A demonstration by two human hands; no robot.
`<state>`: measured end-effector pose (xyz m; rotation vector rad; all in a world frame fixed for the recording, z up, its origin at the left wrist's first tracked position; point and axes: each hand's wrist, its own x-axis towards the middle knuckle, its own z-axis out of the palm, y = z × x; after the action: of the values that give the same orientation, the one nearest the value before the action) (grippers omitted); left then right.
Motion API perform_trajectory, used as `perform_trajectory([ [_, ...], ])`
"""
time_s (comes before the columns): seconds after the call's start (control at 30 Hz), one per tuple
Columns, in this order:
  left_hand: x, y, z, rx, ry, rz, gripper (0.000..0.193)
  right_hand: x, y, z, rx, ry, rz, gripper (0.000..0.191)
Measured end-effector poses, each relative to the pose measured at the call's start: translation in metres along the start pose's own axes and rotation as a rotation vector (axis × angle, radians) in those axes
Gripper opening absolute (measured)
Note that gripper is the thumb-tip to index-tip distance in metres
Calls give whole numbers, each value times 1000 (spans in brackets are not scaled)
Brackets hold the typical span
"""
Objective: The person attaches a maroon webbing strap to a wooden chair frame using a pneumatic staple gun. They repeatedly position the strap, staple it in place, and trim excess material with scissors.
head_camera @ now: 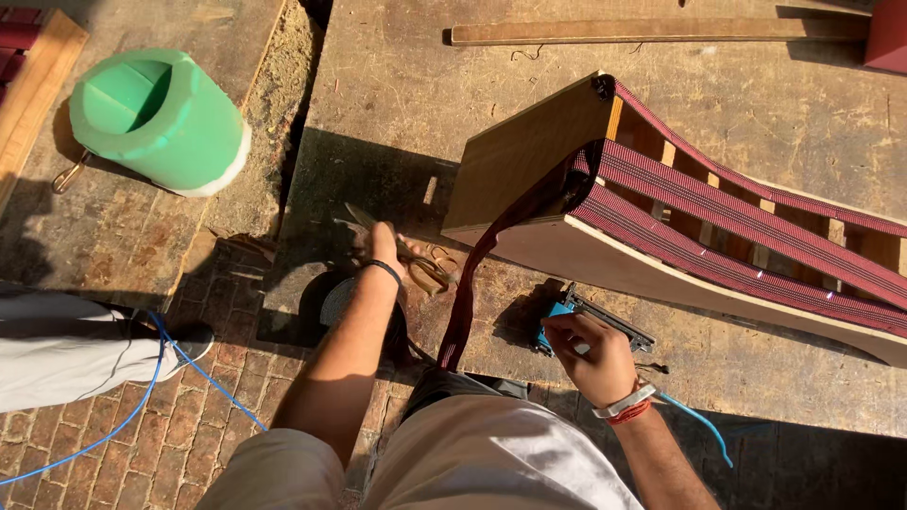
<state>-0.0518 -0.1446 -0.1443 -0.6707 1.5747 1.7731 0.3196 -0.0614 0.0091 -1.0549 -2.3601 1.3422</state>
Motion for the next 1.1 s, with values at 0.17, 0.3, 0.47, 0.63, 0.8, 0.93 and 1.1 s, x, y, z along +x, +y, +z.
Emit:
perform_trajectory([
  [0.17,-86,95,21,-92,-568,139,21,27,-56,25,409,-91,-21,24],
  [0.3,-184,93,64,-88,-1105,97,25,46,-91,43,1025,-186,71,35],
  [0.47,-231,67,99,65,-1288,295,31,25,-108,25,1404,-321,-10,44],
  [0.63,-214,26,111,523,-1504,479,33,-16,-112,23,1164,-75,218,34],
  [0.8,-192,25,131,451,-1172,1029,31,-85,-83,-6,800,52,445,47],
  [0.93,-202,42,133,683,-1121,1492,42,-131,-70,-20,928,-24,456,72],
  [1.1,-210,56,135,696,-1071,1699,20,-116,-97,-21,1032,28,646,73],
])
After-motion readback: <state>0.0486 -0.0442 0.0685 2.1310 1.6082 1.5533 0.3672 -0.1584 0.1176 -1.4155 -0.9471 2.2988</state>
